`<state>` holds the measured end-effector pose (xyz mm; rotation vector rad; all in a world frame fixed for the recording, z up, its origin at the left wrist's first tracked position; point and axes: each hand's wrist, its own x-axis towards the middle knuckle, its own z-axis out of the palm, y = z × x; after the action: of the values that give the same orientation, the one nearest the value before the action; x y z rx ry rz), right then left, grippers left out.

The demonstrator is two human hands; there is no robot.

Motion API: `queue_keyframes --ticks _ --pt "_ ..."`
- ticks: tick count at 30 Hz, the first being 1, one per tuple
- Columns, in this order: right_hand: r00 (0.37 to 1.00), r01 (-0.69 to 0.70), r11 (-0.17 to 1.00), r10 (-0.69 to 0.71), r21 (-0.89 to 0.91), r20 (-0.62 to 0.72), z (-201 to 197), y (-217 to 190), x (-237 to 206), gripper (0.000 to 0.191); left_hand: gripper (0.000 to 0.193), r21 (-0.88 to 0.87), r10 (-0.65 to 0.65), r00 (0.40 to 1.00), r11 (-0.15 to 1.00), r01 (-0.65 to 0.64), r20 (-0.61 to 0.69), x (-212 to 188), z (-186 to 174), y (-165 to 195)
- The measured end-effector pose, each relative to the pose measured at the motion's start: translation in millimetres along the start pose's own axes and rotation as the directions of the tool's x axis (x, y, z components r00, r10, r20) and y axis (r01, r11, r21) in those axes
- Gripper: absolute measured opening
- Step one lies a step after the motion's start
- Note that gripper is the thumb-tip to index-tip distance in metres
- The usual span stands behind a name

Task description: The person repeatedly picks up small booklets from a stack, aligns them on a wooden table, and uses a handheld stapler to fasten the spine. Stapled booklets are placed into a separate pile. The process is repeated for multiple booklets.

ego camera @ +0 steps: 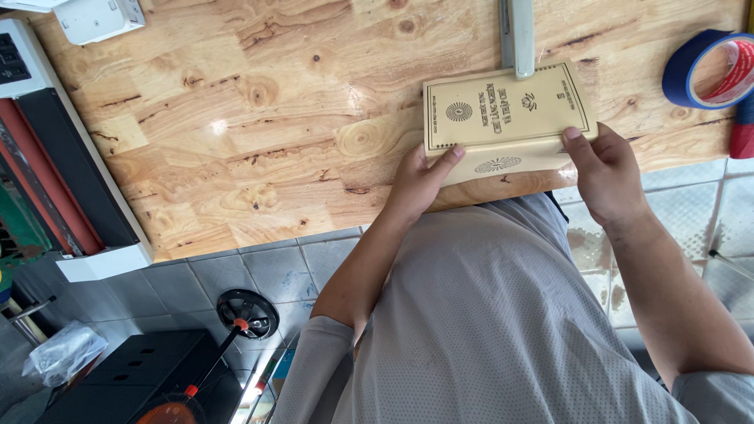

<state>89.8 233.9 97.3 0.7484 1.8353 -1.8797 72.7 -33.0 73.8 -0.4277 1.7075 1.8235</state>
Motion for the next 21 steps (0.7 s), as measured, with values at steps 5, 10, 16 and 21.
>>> queue_keyframes --ticks 5,10,16,21 --pt "0.981 -0.186 0.981 0.183 -0.046 -0.07 -0.2 2.1 16.4 0.039 0.043 0.102 -0.285 0.958 0.953 0.287 -0.031 18.3 3.1 0.9" --pt "0.982 -0.187 0.977 0.184 -0.099 -0.034 7.2 9.8 54.6 0.039 0.04 0.052 -0.32 0.947 0.946 0.32 0.005 56.4 -19.3 -16.8" --pt "0.865 0.155 0.443 -0.493 -0.883 -0.096 19.8 38.8 78.3 0.05 0.032 -0.17 -0.27 0.962 0.95 0.26 -0.036 83.5 -30.1 -40.1" --pt "0.869 0.224 0.551 -0.487 -0.804 -0.092 15.8 52.2 83.7 0.055 0.031 -0.083 -0.316 0.946 0.947 0.31 -0.076 88.6 -30.4 -41.2"
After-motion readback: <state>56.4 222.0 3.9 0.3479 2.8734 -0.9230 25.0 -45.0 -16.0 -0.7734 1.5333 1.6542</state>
